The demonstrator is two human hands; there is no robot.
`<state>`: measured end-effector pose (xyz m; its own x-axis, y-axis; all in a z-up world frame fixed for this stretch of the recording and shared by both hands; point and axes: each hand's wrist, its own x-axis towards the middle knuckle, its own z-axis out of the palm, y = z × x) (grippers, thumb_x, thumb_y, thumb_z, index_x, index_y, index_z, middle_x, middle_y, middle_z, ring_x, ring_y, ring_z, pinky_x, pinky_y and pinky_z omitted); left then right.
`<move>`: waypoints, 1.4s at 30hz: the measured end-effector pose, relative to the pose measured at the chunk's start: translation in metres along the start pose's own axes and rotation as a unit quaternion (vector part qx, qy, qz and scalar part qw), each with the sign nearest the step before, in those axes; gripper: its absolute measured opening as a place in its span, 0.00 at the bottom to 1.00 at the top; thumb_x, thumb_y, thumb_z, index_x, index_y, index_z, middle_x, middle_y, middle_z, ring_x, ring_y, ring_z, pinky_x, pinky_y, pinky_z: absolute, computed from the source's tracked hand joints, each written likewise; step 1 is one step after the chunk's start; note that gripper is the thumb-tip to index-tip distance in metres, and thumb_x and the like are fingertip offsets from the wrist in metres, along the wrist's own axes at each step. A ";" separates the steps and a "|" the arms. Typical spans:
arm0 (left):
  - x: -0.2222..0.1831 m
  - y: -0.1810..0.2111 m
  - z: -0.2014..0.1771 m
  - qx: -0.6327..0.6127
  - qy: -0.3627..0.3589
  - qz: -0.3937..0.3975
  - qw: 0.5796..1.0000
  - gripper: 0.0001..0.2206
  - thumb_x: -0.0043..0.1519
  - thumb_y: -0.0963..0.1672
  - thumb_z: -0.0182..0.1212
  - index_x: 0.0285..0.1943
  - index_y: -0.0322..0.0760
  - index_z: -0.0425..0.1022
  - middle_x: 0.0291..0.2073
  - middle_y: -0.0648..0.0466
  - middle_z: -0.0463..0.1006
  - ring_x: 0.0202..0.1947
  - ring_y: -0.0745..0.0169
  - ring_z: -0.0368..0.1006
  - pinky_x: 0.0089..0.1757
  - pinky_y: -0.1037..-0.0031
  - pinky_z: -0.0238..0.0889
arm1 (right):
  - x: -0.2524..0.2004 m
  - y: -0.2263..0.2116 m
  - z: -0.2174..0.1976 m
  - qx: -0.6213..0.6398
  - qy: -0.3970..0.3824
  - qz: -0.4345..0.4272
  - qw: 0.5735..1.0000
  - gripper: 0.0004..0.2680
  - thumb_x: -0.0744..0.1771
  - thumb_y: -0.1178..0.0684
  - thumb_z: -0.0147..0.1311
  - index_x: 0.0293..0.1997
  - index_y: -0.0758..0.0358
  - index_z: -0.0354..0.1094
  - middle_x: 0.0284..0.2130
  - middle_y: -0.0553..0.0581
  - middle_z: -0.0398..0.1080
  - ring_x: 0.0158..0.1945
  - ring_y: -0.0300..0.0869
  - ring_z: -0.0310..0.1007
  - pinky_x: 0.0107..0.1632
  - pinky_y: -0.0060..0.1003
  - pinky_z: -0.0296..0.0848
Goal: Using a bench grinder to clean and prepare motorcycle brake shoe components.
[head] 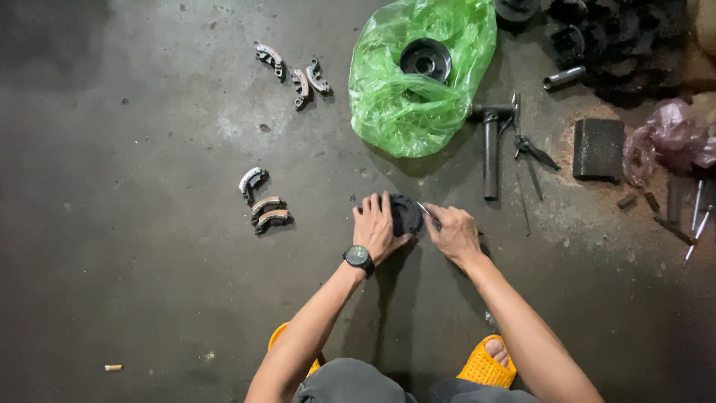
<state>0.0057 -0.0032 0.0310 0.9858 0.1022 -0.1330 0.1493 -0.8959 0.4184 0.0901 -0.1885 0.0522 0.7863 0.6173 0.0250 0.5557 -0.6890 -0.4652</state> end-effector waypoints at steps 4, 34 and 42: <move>-0.001 -0.003 0.014 -0.030 0.041 -0.013 0.999 0.51 0.44 0.58 0.75 0.70 0.22 0.58 0.58 0.38 0.67 0.58 0.40 0.62 0.52 0.51 0.58 | 0.001 0.000 0.003 -0.038 0.020 -0.055 0.998 0.09 0.66 0.53 0.58 0.49 0.59 0.77 0.30 0.59 0.75 0.34 0.52 0.73 0.40 0.47 0.71; 0.019 -0.018 0.029 -0.032 0.051 0.036 0.998 0.38 0.52 0.55 0.70 0.64 0.24 0.66 0.55 0.38 0.69 0.55 0.41 0.65 0.51 0.50 0.61 | 0.056 0.024 0.002 -0.200 -0.185 -0.228 0.935 0.14 0.62 0.54 0.56 0.53 0.54 0.74 0.33 0.53 0.75 0.40 0.47 0.76 0.43 0.43 0.70; 0.059 -0.027 0.046 -0.199 0.016 -0.081 0.977 0.11 0.56 0.45 0.67 0.46 0.39 0.81 0.47 0.42 0.74 0.52 0.38 0.67 0.47 0.49 0.65 | 0.074 0.027 0.000 -0.163 -0.266 -0.198 0.929 0.16 0.60 0.55 0.56 0.53 0.49 0.74 0.32 0.54 0.75 0.38 0.50 0.76 0.41 0.45 0.71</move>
<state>0.0568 0.0067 -0.0294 0.9480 0.2476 -0.2001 0.3144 -0.6293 0.7107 0.1630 -0.1611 0.0415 0.3061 0.8879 -0.3435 0.8935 -0.3925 -0.2181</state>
